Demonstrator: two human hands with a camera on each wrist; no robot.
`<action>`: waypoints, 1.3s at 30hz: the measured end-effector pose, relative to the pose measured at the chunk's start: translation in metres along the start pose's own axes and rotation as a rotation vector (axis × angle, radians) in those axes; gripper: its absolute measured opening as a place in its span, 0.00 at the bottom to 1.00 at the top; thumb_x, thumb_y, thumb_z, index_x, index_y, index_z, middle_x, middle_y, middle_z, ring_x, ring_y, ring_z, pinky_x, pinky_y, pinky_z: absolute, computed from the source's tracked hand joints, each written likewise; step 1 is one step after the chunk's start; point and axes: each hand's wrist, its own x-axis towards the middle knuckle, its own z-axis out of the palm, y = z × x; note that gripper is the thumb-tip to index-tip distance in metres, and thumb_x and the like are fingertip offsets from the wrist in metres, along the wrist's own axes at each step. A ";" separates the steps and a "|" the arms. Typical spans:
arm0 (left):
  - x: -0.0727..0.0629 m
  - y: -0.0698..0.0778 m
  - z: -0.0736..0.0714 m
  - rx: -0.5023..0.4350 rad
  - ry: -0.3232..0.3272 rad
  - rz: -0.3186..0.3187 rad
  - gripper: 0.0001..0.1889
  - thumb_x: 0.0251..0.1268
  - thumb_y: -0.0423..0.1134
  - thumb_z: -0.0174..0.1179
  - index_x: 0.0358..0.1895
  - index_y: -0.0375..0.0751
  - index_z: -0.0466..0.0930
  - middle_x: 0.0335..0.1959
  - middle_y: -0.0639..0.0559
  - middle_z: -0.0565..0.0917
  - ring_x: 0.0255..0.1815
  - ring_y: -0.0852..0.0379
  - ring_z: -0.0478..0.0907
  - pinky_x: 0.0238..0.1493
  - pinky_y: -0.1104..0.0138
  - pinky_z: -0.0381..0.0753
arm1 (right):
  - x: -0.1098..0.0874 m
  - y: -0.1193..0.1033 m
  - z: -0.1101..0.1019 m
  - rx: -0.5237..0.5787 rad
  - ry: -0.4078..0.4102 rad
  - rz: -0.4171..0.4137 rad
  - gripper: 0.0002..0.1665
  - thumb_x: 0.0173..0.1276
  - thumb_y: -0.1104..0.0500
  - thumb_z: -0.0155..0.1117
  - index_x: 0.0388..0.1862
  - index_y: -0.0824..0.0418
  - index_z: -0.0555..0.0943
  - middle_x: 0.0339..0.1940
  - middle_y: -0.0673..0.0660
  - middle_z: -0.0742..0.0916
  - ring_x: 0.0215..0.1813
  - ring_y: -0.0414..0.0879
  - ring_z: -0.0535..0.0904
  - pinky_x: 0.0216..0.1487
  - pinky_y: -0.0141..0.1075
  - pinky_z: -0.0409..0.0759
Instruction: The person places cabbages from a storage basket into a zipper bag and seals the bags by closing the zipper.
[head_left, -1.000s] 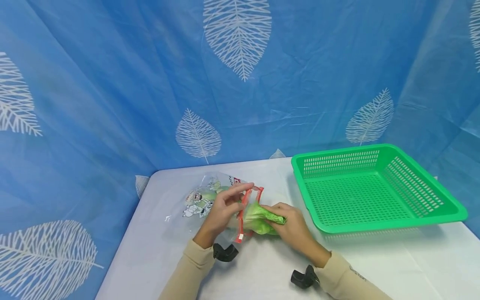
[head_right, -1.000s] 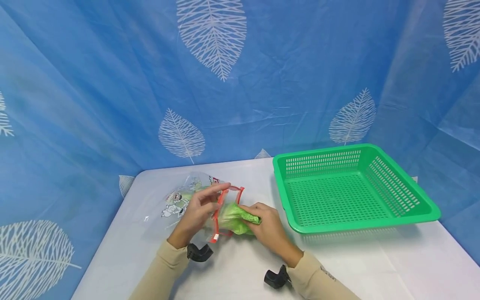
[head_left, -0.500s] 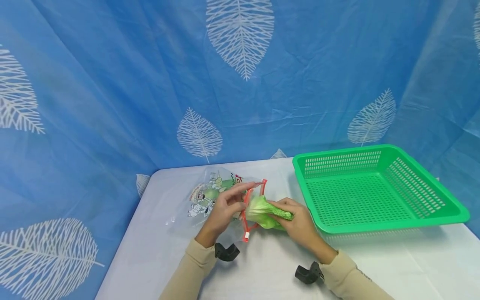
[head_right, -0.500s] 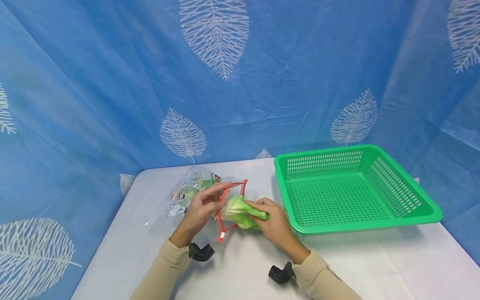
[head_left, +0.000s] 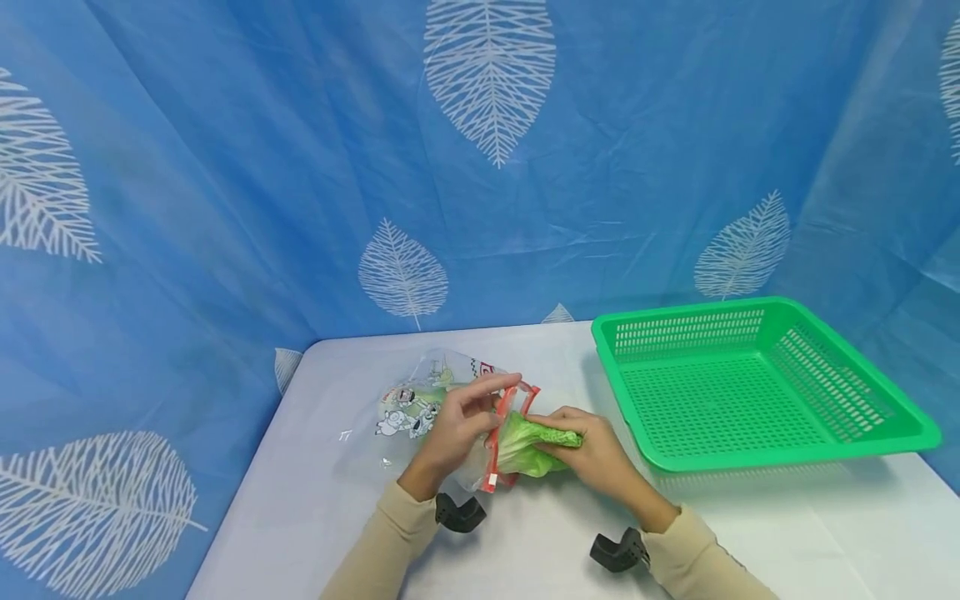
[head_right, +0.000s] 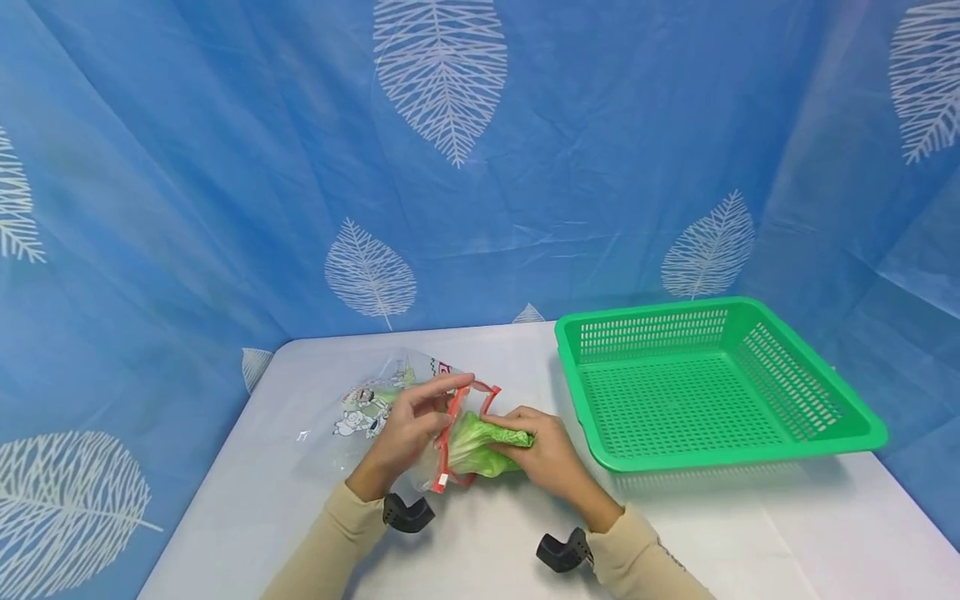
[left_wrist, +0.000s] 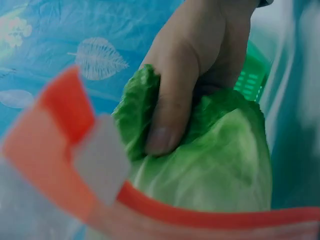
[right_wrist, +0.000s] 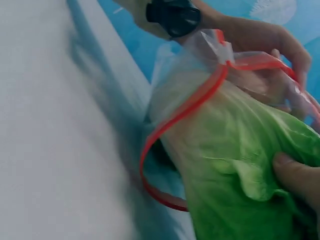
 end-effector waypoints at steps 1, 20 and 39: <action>-0.001 -0.001 0.001 -0.014 0.005 -0.003 0.29 0.57 0.18 0.47 0.67 0.21 0.73 0.64 0.29 0.73 0.32 0.59 0.71 0.27 0.72 0.75 | 0.000 0.001 0.003 -0.001 0.023 0.004 0.24 0.58 0.65 0.78 0.55 0.58 0.89 0.36 0.45 0.88 0.36 0.38 0.81 0.35 0.33 0.80; -0.002 -0.014 0.011 -0.093 0.075 -0.107 0.30 0.56 0.18 0.46 0.67 0.25 0.75 0.69 0.35 0.72 0.27 0.60 0.66 0.24 0.72 0.69 | 0.008 0.011 0.010 0.087 -0.085 0.095 0.14 0.62 0.64 0.76 0.48 0.62 0.91 0.38 0.49 0.90 0.39 0.39 0.82 0.42 0.34 0.81; 0.001 -0.017 -0.002 -0.142 0.179 -0.059 0.31 0.61 0.21 0.47 0.71 0.26 0.71 0.65 0.37 0.73 0.46 0.59 0.74 0.34 0.69 0.70 | 0.000 0.010 0.014 0.027 0.289 0.166 0.20 0.59 0.66 0.78 0.52 0.60 0.90 0.39 0.50 0.90 0.45 0.41 0.85 0.45 0.27 0.80</action>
